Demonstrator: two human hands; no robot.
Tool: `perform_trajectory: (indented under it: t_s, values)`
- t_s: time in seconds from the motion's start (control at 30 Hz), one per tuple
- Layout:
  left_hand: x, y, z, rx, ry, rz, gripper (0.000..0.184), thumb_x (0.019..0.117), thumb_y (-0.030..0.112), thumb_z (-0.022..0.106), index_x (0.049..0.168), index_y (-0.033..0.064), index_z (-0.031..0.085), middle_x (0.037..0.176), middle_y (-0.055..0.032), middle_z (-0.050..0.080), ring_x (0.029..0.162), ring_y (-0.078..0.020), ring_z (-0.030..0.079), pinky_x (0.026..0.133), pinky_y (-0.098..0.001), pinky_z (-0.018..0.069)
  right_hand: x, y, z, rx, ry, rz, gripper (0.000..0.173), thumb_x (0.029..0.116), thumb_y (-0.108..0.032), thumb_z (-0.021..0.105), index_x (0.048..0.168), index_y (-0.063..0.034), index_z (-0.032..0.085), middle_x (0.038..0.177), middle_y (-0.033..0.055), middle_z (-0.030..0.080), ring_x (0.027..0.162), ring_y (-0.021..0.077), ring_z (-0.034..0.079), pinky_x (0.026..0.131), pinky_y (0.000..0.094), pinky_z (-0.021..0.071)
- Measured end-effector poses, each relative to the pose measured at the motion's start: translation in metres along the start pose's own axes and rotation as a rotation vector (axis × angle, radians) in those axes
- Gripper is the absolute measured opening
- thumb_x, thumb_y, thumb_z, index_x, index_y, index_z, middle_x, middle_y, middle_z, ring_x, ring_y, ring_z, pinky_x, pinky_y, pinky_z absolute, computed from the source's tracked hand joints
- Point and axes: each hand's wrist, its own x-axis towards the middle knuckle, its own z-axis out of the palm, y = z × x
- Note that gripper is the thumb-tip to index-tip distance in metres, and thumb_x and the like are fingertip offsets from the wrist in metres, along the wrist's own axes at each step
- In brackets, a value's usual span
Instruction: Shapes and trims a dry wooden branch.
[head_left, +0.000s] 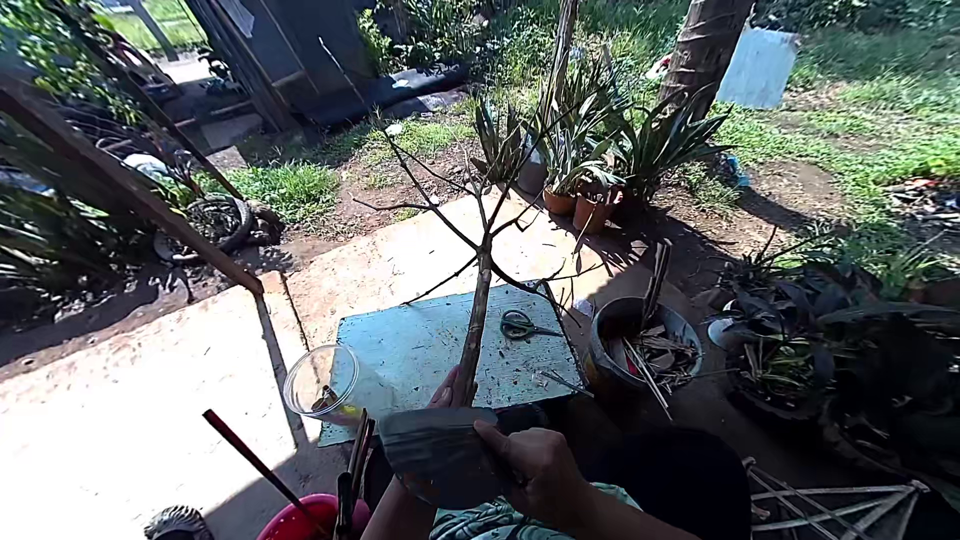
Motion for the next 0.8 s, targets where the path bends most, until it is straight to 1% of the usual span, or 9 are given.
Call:
perform_trajectory:
  t_s: [0.07, 0.17, 0.3, 0.43, 0.5, 0.57, 0.63, 0.67, 0.8]
  values:
    - [0.006, 0.002, -0.009, 0.074, -0.063, -0.049, 0.052, 0.1063, 0.012, 0.02, 0.156, 0.0012, 0.011, 0.136, -0.0058, 0.059, 0.114, -0.0008, 0.062, 0.095, -0.0154, 0.0504, -0.005, -0.001, 0.004, -0.055, 0.005, -0.092, 0.045, 0.0884, -0.028, 0.065, 0.131, -0.0154, 0.072, 0.058, 0.0011, 0.059, 0.051, 0.0164, 0.056, 0.049, 0.0332, 0.0459]
    - [-0.011, -0.014, -0.003, -0.174, 0.114, -0.035, 0.038, 0.1091, 0.016, 0.032, 0.142, 0.0047, 0.047, 0.124, -0.0149, 0.068, 0.106, -0.0217, 0.069, 0.088, -0.0412, 0.0592, 0.011, 0.038, 0.013, -0.054, 0.049, 0.134, 0.049, 0.0874, -0.023, 0.07, 0.135, -0.0119, 0.07, 0.073, 0.0066, 0.073, 0.062, 0.0198, 0.07, 0.057, 0.0421, 0.0587]
    - [-0.014, -0.018, -0.002, -0.148, 0.08, -0.094, 0.047, 0.1117, 0.02, 0.029, 0.158, 0.0154, 0.035, 0.142, -0.0094, 0.057, 0.117, -0.021, 0.064, 0.091, -0.0419, 0.0578, 0.027, 0.069, 0.014, -0.031, 0.083, 0.417, 0.055, 0.0851, -0.014, 0.063, 0.14, -0.0081, 0.065, 0.084, 0.0105, 0.076, 0.064, 0.0242, 0.069, 0.06, 0.0484, 0.0575]
    - [-0.011, -0.017, -0.004, -0.228, 0.085, -0.003, 0.038, 0.1055, 0.013, 0.037, 0.14, 0.0043, 0.052, 0.117, -0.0104, 0.072, 0.103, -0.0152, 0.072, 0.088, -0.0333, 0.0604, -0.005, 0.024, 0.019, 0.077, 0.086, 0.045, 0.045, 0.0916, -0.027, 0.066, 0.132, -0.0089, 0.07, 0.073, 0.0072, 0.072, 0.064, 0.0172, 0.069, 0.061, 0.0369, 0.0581]
    - [0.009, -0.018, -0.034, -0.072, -0.199, 0.02, 0.048, 0.1074, 0.015, 0.033, 0.153, 0.0046, 0.024, 0.134, 0.0011, 0.065, 0.119, -0.0023, 0.063, 0.1, -0.0199, 0.0516, -0.013, 0.01, 0.023, 0.048, 0.101, -0.11, 0.042, 0.0927, -0.032, 0.061, 0.128, -0.0112, 0.073, 0.058, 0.0042, 0.06, 0.052, 0.0177, 0.058, 0.052, 0.0338, 0.0477]
    - [0.018, -0.028, -0.052, -0.187, -0.42, 0.103, 0.048, 0.1099, 0.016, 0.037, 0.156, 0.0019, 0.032, 0.139, -0.0074, 0.064, 0.126, -0.0114, 0.063, 0.105, -0.0268, 0.0506, -0.014, 0.021, 0.037, 0.13, 0.163, -0.078, 0.04, 0.0918, -0.027, 0.064, 0.127, -0.0101, 0.073, 0.064, 0.005, 0.065, 0.057, 0.015, 0.062, 0.057, 0.0313, 0.0513]
    - [-0.013, -0.013, -0.011, -0.305, -0.04, 0.032, 0.041, 0.1093, 0.014, 0.025, 0.122, 0.0038, 0.063, 0.106, -0.0135, 0.074, 0.097, -0.019, 0.073, 0.087, -0.0359, 0.0613, -0.005, 0.036, 0.049, 0.331, 0.205, 0.05, 0.04, 0.0919, -0.015, 0.07, 0.131, -0.0038, 0.07, 0.088, 0.0101, 0.077, 0.079, 0.013, 0.074, 0.075, 0.0314, 0.0627]
    - [-0.018, -0.005, 0.0, -0.314, 0.054, 0.025, 0.045, 0.1098, 0.015, 0.023, 0.111, 0.0054, 0.066, 0.1, -0.0131, 0.075, 0.092, -0.0197, 0.074, 0.084, -0.0384, 0.0619, 0.002, 0.037, 0.054, 0.386, 0.223, 0.099, 0.043, 0.0908, -0.012, 0.071, 0.132, -0.0013, 0.068, 0.094, 0.0112, 0.078, 0.084, 0.0133, 0.075, 0.079, 0.0325, 0.063]
    - [-0.016, 0.007, 0.007, -0.256, 0.025, 0.092, 0.042, 0.1078, 0.011, 0.024, 0.106, 0.0065, 0.066, 0.096, -0.0103, 0.073, 0.089, -0.0171, 0.072, 0.084, -0.0383, 0.0609, 0.016, 0.03, 0.061, 0.339, 0.263, 0.155, 0.047, 0.0895, -0.014, 0.072, 0.134, 0.0007, 0.067, 0.097, 0.0103, 0.078, 0.085, 0.0134, 0.075, 0.081, 0.0343, 0.0627]
